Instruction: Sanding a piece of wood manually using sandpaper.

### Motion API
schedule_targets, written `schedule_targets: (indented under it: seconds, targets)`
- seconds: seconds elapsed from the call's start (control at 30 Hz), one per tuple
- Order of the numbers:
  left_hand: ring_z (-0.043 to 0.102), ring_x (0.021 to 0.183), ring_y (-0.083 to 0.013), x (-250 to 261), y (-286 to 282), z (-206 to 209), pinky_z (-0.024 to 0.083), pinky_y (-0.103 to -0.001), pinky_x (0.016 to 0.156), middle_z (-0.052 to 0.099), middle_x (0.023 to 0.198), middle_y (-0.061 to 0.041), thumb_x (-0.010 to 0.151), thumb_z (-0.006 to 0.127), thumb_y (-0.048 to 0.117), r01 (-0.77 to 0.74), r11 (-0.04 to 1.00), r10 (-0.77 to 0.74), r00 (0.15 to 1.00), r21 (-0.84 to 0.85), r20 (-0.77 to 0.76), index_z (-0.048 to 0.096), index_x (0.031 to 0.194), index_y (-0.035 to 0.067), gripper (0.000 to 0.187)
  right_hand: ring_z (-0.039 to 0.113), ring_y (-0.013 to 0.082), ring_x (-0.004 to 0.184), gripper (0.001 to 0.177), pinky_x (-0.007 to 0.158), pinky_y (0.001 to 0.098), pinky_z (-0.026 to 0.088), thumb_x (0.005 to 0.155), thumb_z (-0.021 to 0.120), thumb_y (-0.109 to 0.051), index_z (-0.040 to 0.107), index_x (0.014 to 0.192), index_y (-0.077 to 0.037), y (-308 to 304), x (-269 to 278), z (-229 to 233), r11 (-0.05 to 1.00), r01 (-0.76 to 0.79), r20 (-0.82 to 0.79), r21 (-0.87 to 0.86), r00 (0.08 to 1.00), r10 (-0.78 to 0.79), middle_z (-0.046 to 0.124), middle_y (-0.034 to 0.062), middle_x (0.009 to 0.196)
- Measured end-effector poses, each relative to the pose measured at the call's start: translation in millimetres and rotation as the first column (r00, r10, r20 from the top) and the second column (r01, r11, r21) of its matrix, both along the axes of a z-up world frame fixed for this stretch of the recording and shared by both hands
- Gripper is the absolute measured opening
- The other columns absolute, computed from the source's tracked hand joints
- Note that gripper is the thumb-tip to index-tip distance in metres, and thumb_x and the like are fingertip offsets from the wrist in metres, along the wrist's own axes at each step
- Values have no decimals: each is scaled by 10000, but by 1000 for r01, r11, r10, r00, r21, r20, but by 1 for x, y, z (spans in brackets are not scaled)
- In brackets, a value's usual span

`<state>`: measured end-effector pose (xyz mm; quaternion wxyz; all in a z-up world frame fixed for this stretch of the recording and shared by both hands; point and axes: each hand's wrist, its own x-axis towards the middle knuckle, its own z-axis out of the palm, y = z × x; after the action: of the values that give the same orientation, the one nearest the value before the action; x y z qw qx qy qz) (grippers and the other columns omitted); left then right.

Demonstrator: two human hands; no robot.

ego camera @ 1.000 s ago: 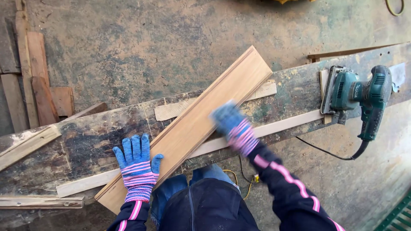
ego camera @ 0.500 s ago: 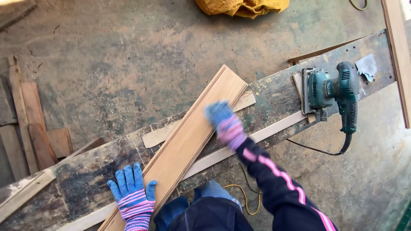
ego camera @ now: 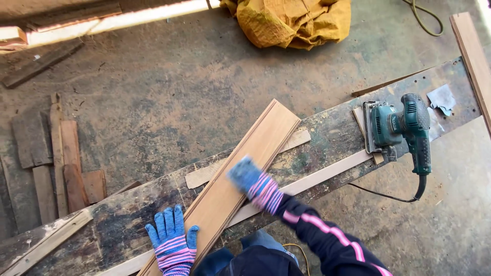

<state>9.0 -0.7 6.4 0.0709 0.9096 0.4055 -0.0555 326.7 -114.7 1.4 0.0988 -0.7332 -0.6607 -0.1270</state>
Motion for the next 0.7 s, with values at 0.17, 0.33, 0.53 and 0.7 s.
schedule_targets:
  seconds: [0.17, 0.33, 0.53, 0.7]
  targets:
    - [216, 1535, -334, 2, -1, 1, 63, -610, 1264, 295, 1630, -103, 838, 509, 668, -10, 1000, 11, 984, 8, -178, 283, 1594, 236, 899, 627, 336, 1176, 421, 1062, 479, 473, 922, 519, -175, 565, 1308, -13, 8, 35, 16, 851, 385, 492, -357, 852, -179, 624, 226, 1226]
    - [210, 1540, -319, 6, 0, 9, 64, -605, 1257, 279, 1643, -87, 870, 489, 676, -9, 999, 17, 973, 33, -230, 252, 1589, 237, 876, 631, 333, 1056, 340, 986, 472, 501, 918, 507, -147, 575, 1206, 18, 17, -37, 11, 825, 412, 251, -387, 908, -336, 612, 212, 1125]
    - [217, 1521, -358, 18, 0, 56, 73, -645, 1220, 280, 1641, -125, 899, 505, 679, 24, 999, -30, 946, -24, -323, 250, 1602, 192, 892, 645, 302, 1107, 349, 999, 472, 475, 829, 573, -200, 693, 1148, -124, -50, -103, -58, 989, -130, -510, -66, 856, 79, 691, 91, 1145]
    - [244, 1544, -371, 48, -9, 233, 117, -696, 1230, 279, 1666, -172, 973, 547, 652, 82, 928, -318, 679, -362, -661, 248, 1643, 151, 889, 678, 298, 930, 268, 846, 435, 523, 761, 649, -281, 694, 978, -130, -106, -68, 135, 653, 111, -135, -749, 940, -315, 704, 97, 954]
